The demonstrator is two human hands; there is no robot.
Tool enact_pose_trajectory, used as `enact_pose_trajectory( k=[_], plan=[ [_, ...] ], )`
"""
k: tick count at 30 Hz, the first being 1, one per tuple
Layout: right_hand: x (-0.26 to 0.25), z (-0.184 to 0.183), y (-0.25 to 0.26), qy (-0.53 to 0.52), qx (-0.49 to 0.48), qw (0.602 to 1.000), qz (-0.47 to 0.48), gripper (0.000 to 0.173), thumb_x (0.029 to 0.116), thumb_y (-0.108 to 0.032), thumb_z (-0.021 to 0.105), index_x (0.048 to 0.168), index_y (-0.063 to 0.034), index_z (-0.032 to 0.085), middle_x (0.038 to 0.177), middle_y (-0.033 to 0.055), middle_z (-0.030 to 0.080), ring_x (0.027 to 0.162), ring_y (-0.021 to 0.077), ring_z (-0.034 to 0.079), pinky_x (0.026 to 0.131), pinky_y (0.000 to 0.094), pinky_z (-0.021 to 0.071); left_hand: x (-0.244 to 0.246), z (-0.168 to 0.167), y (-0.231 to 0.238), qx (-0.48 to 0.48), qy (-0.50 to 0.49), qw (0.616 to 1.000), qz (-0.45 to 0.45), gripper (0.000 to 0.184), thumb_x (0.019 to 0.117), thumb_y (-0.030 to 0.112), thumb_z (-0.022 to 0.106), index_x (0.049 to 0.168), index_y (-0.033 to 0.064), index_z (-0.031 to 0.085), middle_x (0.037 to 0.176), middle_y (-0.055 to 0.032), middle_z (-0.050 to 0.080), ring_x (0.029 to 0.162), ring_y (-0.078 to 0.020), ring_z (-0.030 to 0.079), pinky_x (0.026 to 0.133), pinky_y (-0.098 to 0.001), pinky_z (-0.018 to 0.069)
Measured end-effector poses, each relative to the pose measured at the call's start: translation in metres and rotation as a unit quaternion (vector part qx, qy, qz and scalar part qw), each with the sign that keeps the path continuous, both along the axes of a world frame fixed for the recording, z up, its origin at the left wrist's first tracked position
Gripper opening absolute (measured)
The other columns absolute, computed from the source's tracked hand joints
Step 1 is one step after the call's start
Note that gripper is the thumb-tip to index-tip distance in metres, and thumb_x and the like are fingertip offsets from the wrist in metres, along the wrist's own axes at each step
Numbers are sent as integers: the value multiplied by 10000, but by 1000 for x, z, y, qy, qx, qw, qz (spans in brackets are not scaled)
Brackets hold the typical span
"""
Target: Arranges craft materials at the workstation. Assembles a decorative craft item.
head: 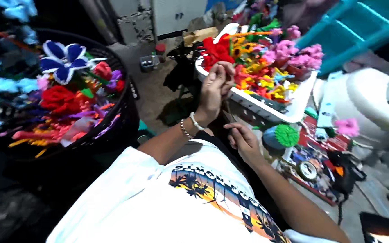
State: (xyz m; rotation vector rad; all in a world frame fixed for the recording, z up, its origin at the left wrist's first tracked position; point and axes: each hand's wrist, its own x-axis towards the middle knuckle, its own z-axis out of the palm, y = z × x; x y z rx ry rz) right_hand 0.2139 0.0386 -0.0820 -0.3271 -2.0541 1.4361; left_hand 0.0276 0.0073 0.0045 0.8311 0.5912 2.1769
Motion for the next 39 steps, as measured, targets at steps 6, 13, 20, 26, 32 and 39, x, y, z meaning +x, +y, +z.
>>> enact_pose_trajectory(
  k=[6, 13, 20, 26, 32, 39],
  plan=[
    [-3, -3, 3, -23, -30, 999, -19, 302, 1102, -157, 407, 1198, -15, 656, 735, -67, 549, 598, -11, 471, 542, 173, 420, -6, -9, 4, 12, 61, 998, 2, 328, 1124, 184, 238, 937, 212, 505, 614, 122, 448, 476, 17, 363, 447, -144, 324],
    [-5, 1, 9, -19, -19, 1000, -4, 297, 1109, -149, 414, 1194, -1, 657, 826, -22, 590, 630, -21, 467, 566, 157, 413, -18, -16, 0, 31, 100, 989, -103, 308, 1121, 223, 248, 939, 208, 495, 558, 65, 340, 396, -22, 276, 374, -146, 240],
    [-5, -1, 19, -43, -18, 998, 53, 299, 1110, -140, 407, 1203, 12, 646, 905, 36, 619, 654, -1, 487, 580, 168, 418, -29, -16, 16, -3, 70, 990, -123, 352, 1091, 157, 225, 915, 231, 521, 563, 121, 428, 430, 25, 385, 411, -118, 331],
    [-6, -13, 25, -29, -69, 997, 35, 314, 1122, -182, 394, 1186, 26, 621, 741, -3, 578, 618, 25, 532, 573, 187, 462, -30, -24, 23, -5, 76, 993, -93, 368, 1114, 189, 215, 908, 251, 515, 581, 130, 436, 465, 16, 412, 442, -125, 357],
    [-7, -16, 28, -24, -77, 997, 18, 304, 1117, -153, 390, 1157, 37, 624, 742, -18, 577, 618, -2, 509, 581, 165, 438, -38, -29, 29, -10, 57, 996, -72, 432, 1123, 237, 131, 927, 216, 514, 630, 108, 484, 495, 2, 455, 464, -129, 399],
    [-6, -12, 25, 1, -144, 990, 1, 302, 1096, -102, 347, 1175, 36, 605, 741, -47, 568, 609, -18, 477, 560, 157, 394, -5, -45, 29, -80, 162, 973, -143, 319, 1122, 320, 278, 1118, 252, 590, 726, 131, 552, 610, 8, 514, 613, -166, 471]
  ],
)
